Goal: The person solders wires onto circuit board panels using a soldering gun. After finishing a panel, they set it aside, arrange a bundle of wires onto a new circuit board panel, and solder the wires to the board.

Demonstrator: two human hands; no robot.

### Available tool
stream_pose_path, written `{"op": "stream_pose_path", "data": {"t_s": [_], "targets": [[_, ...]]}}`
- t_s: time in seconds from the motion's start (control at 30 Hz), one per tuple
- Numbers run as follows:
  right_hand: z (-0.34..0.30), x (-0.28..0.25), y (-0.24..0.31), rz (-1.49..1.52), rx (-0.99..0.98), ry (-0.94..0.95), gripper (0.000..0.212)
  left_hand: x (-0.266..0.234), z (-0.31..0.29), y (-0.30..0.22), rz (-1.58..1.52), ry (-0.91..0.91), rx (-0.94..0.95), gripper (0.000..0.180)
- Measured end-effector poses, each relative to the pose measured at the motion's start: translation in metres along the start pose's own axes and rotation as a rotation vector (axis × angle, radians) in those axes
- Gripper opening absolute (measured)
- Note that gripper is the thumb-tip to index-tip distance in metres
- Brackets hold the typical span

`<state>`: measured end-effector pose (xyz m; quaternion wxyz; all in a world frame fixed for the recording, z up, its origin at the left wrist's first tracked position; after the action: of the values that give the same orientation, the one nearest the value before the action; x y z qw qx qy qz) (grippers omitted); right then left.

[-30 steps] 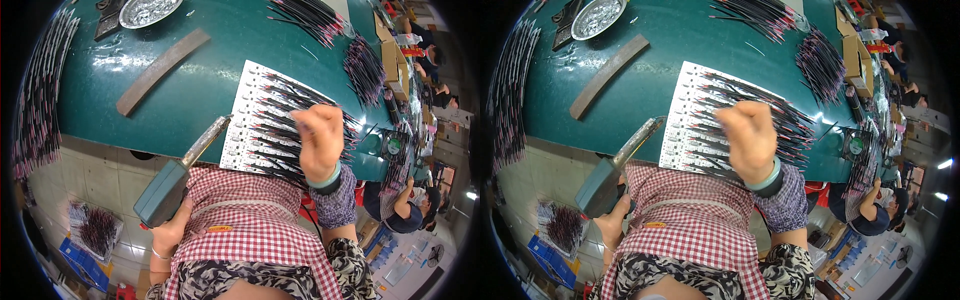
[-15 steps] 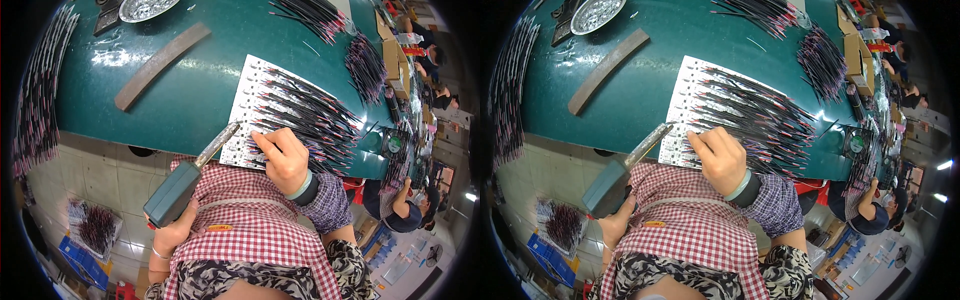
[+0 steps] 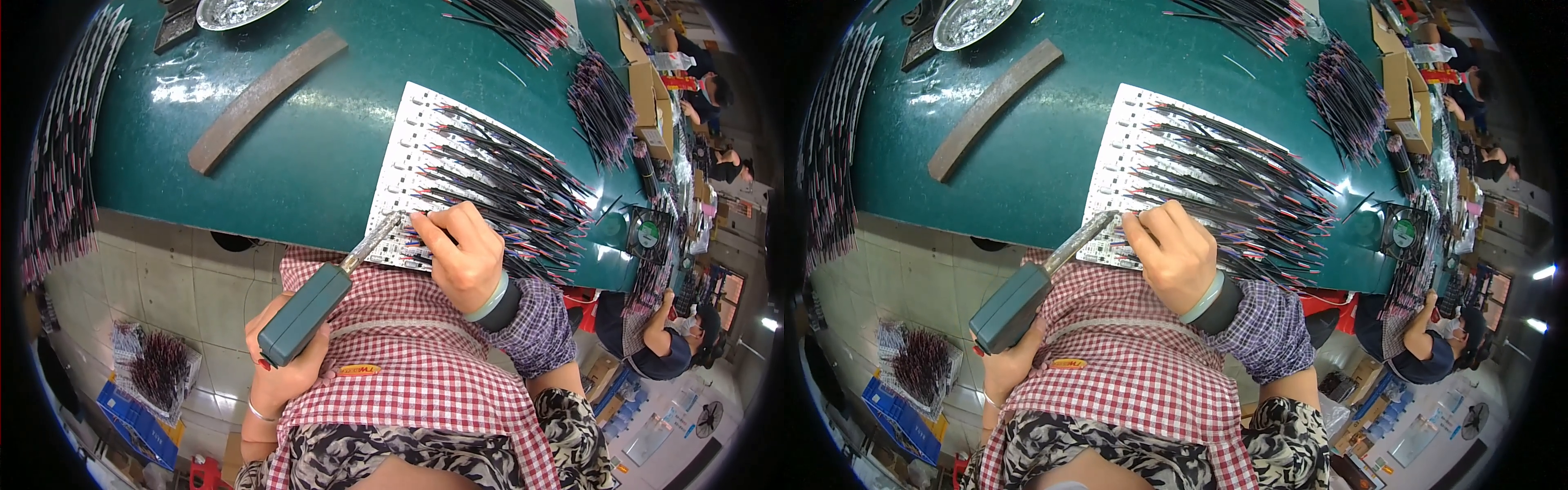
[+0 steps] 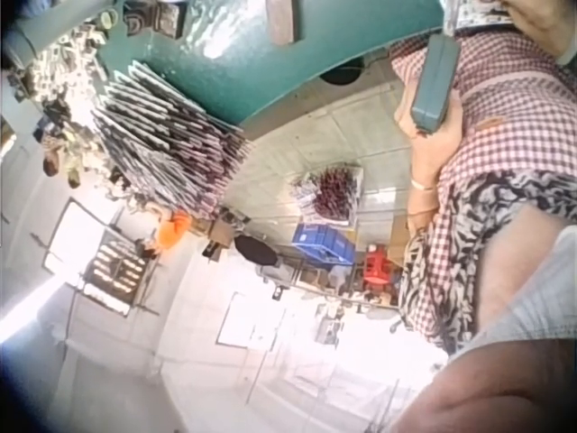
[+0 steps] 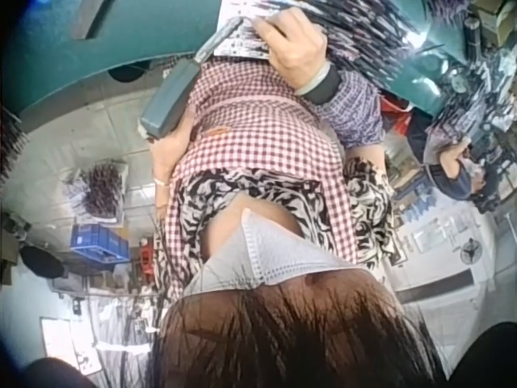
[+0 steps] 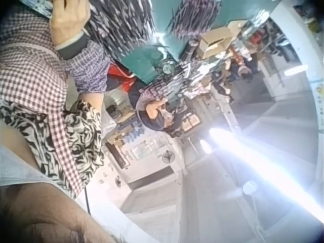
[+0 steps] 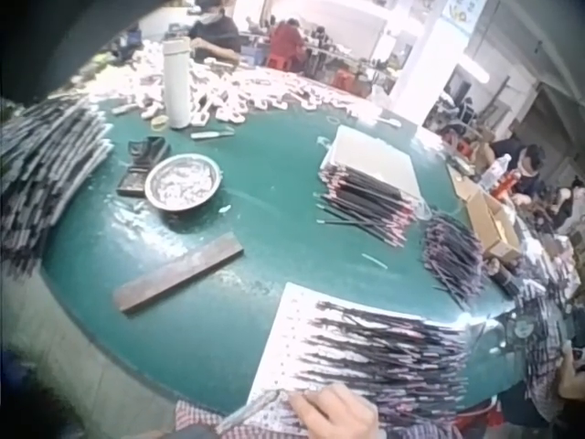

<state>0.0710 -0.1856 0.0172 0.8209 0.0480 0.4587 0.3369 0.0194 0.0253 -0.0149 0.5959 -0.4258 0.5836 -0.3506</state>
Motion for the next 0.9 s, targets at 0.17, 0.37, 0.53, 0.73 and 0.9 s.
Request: {"op": "stream_pose_path", "data": {"t_s": [0.17, 0.37, 0.53, 0.73, 0.9], "targets": [[0.000, 0.001, 0.001, -0.015, -0.013, 0.005, 0.043, 0.001, -0.002, 0.005, 0.003, 0.014, -0.032, 0.016], [0.000, 0.001, 0.002, -0.029, -0.014, 0.015, 0.042, -0.003, -0.006, 0.008, -0.016, -0.026, -0.021, 0.019], [0.001, 0.000, 0.000, -0.018, 0.000, 0.007, 0.042, -0.006, -0.007, 0.005, -0.037, -0.044, -0.041, 0.022], [0.000, -0.001, -0.001, 0.030, 0.015, 0.014, 0.042, -0.001, -0.005, -0.005, 0.023, 0.007, 0.074, 0.020], [0.001, 0.000, 0.002, 0.003, -0.014, 0.029, 0.039, -0.002, 0.000, -0.015, 0.008, -0.047, 0.105, 0.015]]}}
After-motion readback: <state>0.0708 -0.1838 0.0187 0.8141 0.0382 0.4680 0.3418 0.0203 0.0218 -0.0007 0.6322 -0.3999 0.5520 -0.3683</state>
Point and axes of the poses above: each hand's wrist, its own z-axis towards the middle knuckle, its own x-axis out of the palm, y = z × x, the point moved 9 cm from there along z, towards the middle knuckle, and after that the axes turned 15 degrees about -y, right-handed, at the moved point
